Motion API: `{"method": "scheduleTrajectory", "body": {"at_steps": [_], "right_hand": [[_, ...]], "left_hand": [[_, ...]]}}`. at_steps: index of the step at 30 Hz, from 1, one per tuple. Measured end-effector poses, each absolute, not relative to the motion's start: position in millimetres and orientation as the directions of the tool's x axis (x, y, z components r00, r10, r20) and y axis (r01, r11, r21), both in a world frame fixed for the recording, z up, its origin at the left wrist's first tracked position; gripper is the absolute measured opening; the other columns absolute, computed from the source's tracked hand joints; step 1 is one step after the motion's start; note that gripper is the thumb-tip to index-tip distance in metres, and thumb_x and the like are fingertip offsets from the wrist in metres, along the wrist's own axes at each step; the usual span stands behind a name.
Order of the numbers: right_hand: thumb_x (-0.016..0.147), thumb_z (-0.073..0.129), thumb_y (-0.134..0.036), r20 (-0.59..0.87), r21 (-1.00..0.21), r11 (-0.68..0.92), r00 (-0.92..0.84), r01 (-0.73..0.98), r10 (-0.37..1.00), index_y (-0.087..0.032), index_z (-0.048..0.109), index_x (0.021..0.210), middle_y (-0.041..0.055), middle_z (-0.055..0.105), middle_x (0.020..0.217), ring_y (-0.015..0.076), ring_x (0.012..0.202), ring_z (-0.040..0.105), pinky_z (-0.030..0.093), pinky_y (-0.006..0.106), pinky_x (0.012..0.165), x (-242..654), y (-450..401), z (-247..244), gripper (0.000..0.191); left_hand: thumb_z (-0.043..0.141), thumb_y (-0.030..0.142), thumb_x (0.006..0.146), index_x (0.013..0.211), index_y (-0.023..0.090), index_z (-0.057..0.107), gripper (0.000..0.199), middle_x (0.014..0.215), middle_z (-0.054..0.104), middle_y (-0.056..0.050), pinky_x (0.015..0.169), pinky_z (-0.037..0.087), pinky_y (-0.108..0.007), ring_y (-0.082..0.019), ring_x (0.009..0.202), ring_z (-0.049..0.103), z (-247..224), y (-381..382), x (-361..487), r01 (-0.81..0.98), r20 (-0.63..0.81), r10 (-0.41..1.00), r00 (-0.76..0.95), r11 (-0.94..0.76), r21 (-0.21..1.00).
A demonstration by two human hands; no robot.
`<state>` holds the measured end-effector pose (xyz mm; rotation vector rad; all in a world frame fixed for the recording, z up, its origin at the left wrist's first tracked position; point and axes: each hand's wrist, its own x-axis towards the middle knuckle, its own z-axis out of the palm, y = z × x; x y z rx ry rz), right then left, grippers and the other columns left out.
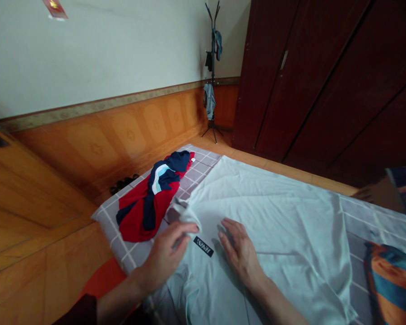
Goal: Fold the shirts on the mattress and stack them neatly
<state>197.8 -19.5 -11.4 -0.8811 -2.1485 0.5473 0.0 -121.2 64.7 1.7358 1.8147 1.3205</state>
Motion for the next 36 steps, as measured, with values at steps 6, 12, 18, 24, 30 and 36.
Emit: {"method": "scheduleTrajectory", "body": {"at_steps": [6,12,18,24,30,36], "right_hand": [[0.094,0.039,-0.041,0.412,-0.772,0.504,-0.298,0.387,0.861,-0.018,0.061,0.106,0.0124,0.065,0.099,0.0242,0.094,0.06,0.051,0.04,0.082,199.0,-12.0,-13.4,0.034],[0.089,0.048,-0.038,0.441,-0.702,0.586,-0.399,0.405,0.804,-0.017,0.062,0.105,0.0119,0.064,0.103,0.0246,0.099,0.057,0.048,0.041,0.087,197.2,-15.4,-9.1,0.03],[0.087,0.054,-0.041,0.445,-0.63,0.653,-0.494,0.42,0.747,-0.018,0.064,0.105,0.0127,0.061,0.11,0.0262,0.104,0.054,0.048,0.044,0.088,197.0,-19.8,-4.5,0.03],[0.083,0.058,-0.047,0.383,-0.506,0.787,-0.726,0.353,0.572,-0.015,0.06,0.115,0.0162,0.049,0.13,0.0312,0.124,0.04,0.039,0.05,0.1,199.2,-30.5,7.6,0.045],[0.081,0.062,-0.033,0.285,-0.429,0.872,-0.88,0.236,0.379,-0.017,0.061,0.111,0.0144,0.044,0.137,0.0315,0.129,0.033,0.038,0.048,0.103,196.0,-44.3,14.6,0.034],[0.086,0.05,-0.015,0.387,-0.517,0.831,-0.81,0.206,0.441,-0.017,0.064,0.088,0.0103,0.061,0.111,0.0229,0.111,0.05,0.046,0.038,0.094,191.8,-39.4,7.8,0.015]], "left_hand": [[0.051,0.016,0.085,0.11,0.02,0.059,0.027,0.103,0.066,-0.007,0.083,0.051,-0.029,-0.018,0.095,0.062,46.8,-146.7,15.8,0.863,0.369,0.923,0.107,-0.271,0.427],[0.056,0.018,0.082,0.093,0.02,0.063,0.014,0.105,0.063,-0.007,0.085,0.047,-0.034,-0.022,0.099,0.058,40.4,-158.7,-12.9,0.906,0.203,0.946,0.254,-0.306,0.292],[0.045,0.014,0.084,0.082,0.02,0.06,0.017,0.081,0.064,-0.004,0.072,0.047,-0.027,-0.018,0.079,0.06,39.2,-166.1,-46.7,0.968,0.193,0.981,0.028,-0.075,0.241],[0.049,0.014,0.077,0.111,0.022,0.059,0.037,0.112,0.062,-0.006,0.087,0.046,-0.032,-0.021,0.102,0.059,28.7,-168.4,-44.3,0.949,0.162,0.987,0.011,-0.061,0.31],[0.046,0.018,0.086,0.097,0.021,0.058,0.017,0.093,0.064,-0.002,0.075,0.047,-0.029,-0.017,0.084,0.061,31.2,-143.1,-50.4,0.881,0.16,0.954,-0.253,0.159,0.446],[0.049,0.015,0.089,0.084,0.018,0.054,0.007,0.08,0.059,-0.003,0.071,0.042,-0.028,-0.016,0.078,0.056,47.3,-157.4,-32.9,0.948,0.514,0.855,-0.068,-0.105,0.3]]}}
